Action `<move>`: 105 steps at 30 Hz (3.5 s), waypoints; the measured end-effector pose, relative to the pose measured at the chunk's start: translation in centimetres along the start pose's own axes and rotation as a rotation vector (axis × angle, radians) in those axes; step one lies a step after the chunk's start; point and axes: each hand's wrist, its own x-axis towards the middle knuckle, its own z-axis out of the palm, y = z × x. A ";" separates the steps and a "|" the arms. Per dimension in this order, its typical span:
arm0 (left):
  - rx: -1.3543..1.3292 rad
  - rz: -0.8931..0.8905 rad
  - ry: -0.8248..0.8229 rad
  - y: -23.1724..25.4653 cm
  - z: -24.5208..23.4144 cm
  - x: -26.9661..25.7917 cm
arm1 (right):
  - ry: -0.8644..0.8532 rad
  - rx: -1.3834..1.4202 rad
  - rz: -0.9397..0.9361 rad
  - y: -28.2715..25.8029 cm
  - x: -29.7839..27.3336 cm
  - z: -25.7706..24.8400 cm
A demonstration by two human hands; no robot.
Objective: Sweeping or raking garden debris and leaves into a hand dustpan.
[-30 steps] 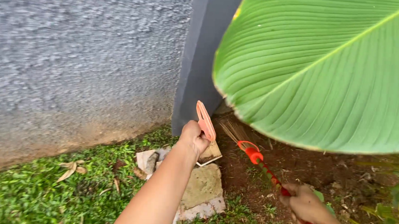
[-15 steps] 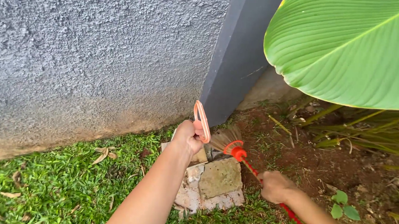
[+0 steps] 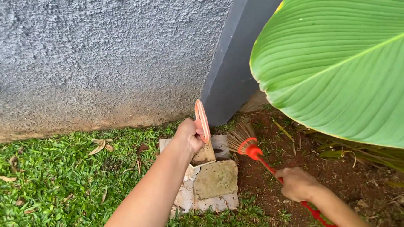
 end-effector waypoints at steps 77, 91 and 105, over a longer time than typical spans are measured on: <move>0.161 -0.055 -0.019 -6.3 0.9 -4.2 | 0.210 0.655 0.107 6.0 12.2 14.9; 0.317 -0.174 -0.039 -10.1 -6.3 -13.1 | 0.104 0.820 0.176 8.2 -3.8 33.8; 0.211 -0.256 0.023 -16.7 -15.3 -14.9 | 0.047 0.663 0.153 0.2 3.9 34.8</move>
